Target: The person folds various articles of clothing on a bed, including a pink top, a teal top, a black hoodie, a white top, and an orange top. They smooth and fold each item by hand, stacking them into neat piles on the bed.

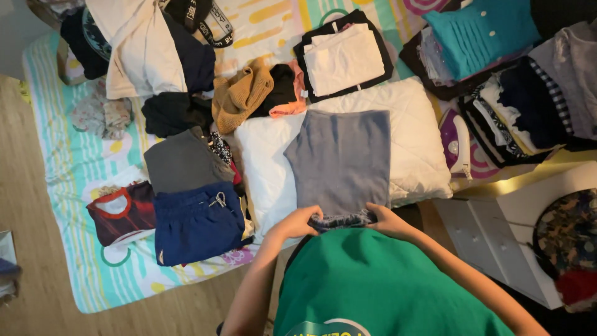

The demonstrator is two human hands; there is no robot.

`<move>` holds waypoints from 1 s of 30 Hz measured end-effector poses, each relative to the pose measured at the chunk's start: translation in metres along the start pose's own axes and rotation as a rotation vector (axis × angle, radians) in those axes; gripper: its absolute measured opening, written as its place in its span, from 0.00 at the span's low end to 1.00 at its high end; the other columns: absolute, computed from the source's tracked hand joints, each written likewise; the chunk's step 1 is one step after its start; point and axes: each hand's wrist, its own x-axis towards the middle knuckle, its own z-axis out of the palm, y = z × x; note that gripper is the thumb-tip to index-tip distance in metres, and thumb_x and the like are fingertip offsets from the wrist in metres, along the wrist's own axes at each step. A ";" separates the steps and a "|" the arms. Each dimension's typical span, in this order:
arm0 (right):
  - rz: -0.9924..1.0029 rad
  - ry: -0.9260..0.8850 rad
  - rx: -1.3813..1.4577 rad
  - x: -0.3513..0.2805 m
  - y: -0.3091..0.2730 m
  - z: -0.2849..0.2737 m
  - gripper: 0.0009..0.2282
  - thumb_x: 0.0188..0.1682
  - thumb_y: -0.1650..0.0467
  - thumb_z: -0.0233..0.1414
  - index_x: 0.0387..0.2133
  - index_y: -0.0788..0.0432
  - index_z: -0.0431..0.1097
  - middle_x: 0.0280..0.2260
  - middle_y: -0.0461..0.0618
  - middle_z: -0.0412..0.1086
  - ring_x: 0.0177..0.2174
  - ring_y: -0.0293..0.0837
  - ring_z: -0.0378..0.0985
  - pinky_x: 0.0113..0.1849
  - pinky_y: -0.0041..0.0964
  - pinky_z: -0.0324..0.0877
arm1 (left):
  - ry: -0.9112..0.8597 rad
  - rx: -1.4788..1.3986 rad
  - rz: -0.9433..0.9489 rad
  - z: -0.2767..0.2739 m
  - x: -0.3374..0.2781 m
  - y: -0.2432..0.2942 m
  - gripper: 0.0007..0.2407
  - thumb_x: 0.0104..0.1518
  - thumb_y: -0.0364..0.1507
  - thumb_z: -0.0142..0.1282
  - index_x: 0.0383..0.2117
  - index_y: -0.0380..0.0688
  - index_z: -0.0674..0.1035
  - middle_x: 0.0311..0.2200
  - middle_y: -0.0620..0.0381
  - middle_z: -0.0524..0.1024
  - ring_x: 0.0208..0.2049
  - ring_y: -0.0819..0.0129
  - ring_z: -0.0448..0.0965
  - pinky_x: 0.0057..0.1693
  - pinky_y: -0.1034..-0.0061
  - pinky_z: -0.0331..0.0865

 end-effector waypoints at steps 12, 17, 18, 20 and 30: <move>0.030 0.787 -0.246 0.136 -0.117 -0.110 0.31 0.46 0.57 0.64 0.58 0.62 0.64 0.53 0.67 0.67 0.52 0.62 0.70 0.51 0.54 0.67 | 1.032 0.206 0.228 -0.100 0.145 0.038 0.24 0.52 0.24 0.69 0.56 0.41 0.71 0.57 0.44 0.73 0.60 0.45 0.72 0.63 0.59 0.67; 0.412 0.778 -0.195 0.139 -0.020 -0.085 0.47 0.35 0.52 0.69 0.63 0.65 0.55 0.53 0.73 0.64 0.52 0.67 0.68 0.51 0.55 0.65 | 1.072 0.300 -0.479 -0.058 0.186 -0.060 0.49 0.42 0.52 0.69 0.64 0.28 0.58 0.57 0.32 0.69 0.58 0.37 0.69 0.60 0.51 0.65; 0.479 0.756 -0.162 0.137 -0.009 -0.080 0.48 0.34 0.52 0.69 0.63 0.66 0.54 0.50 0.73 0.68 0.50 0.65 0.72 0.50 0.52 0.68 | 0.942 0.194 -0.680 -0.052 0.189 -0.074 0.55 0.43 0.58 0.65 0.67 0.24 0.53 0.57 0.31 0.70 0.57 0.38 0.71 0.60 0.52 0.68; 0.473 0.710 0.005 0.135 -0.011 -0.082 0.43 0.35 0.56 0.68 0.60 0.67 0.57 0.48 0.69 0.71 0.47 0.60 0.75 0.48 0.48 0.70 | 0.911 0.219 -0.757 -0.055 0.186 -0.057 0.52 0.44 0.57 0.65 0.65 0.25 0.56 0.54 0.33 0.72 0.54 0.39 0.72 0.56 0.47 0.68; 0.275 0.429 0.489 0.205 -0.072 -0.210 0.15 0.46 0.71 0.61 0.44 0.69 0.76 0.36 0.50 0.78 0.34 0.40 0.78 0.39 0.34 0.71 | 0.550 -0.906 -0.333 -0.149 0.209 -0.042 0.24 0.48 0.35 0.67 0.50 0.32 0.81 0.41 0.54 0.83 0.41 0.68 0.82 0.48 0.74 0.73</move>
